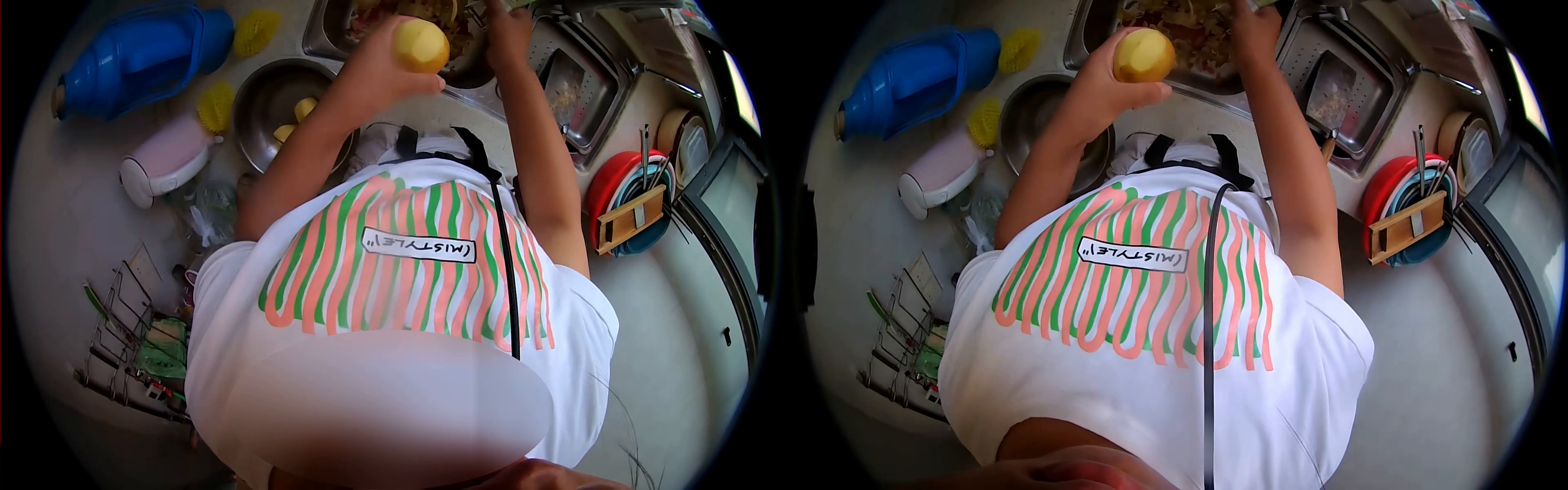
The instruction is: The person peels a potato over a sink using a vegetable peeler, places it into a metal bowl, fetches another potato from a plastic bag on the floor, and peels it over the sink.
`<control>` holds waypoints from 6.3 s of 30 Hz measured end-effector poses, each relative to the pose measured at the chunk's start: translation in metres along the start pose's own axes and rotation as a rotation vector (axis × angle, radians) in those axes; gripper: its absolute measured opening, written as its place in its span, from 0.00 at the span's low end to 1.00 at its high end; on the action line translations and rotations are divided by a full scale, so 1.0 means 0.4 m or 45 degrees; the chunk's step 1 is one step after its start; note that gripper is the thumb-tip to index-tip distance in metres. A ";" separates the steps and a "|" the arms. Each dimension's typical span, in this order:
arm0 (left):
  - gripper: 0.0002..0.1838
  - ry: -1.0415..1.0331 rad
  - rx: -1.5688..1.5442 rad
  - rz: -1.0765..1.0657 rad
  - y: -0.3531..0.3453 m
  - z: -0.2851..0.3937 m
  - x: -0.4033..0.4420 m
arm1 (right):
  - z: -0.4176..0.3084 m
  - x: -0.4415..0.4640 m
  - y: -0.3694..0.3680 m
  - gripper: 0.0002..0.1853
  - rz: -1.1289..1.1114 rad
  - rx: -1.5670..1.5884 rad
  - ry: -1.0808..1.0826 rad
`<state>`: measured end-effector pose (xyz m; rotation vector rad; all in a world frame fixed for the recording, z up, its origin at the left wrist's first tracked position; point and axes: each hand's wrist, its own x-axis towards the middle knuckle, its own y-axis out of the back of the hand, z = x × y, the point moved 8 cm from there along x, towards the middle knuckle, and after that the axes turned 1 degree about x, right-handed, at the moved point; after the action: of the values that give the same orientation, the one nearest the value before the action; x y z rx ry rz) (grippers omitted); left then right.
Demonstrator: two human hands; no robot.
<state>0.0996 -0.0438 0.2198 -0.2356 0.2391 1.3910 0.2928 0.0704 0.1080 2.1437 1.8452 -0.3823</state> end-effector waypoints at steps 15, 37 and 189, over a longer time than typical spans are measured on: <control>0.34 -0.151 0.164 0.029 0.011 0.002 0.017 | -0.117 -0.051 -0.062 0.12 -0.224 0.154 0.028; 0.33 -0.139 -0.218 0.078 0.013 0.013 -0.003 | -0.043 0.002 0.015 0.14 -0.175 -0.394 0.019; 0.26 0.101 -0.162 -0.092 -0.030 -0.004 0.018 | -0.222 -0.243 -0.191 0.13 -0.808 0.224 -0.019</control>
<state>0.1127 -0.0394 0.2162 -0.4013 0.2057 1.3278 0.2045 0.0265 0.2238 1.5838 2.5349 -0.7091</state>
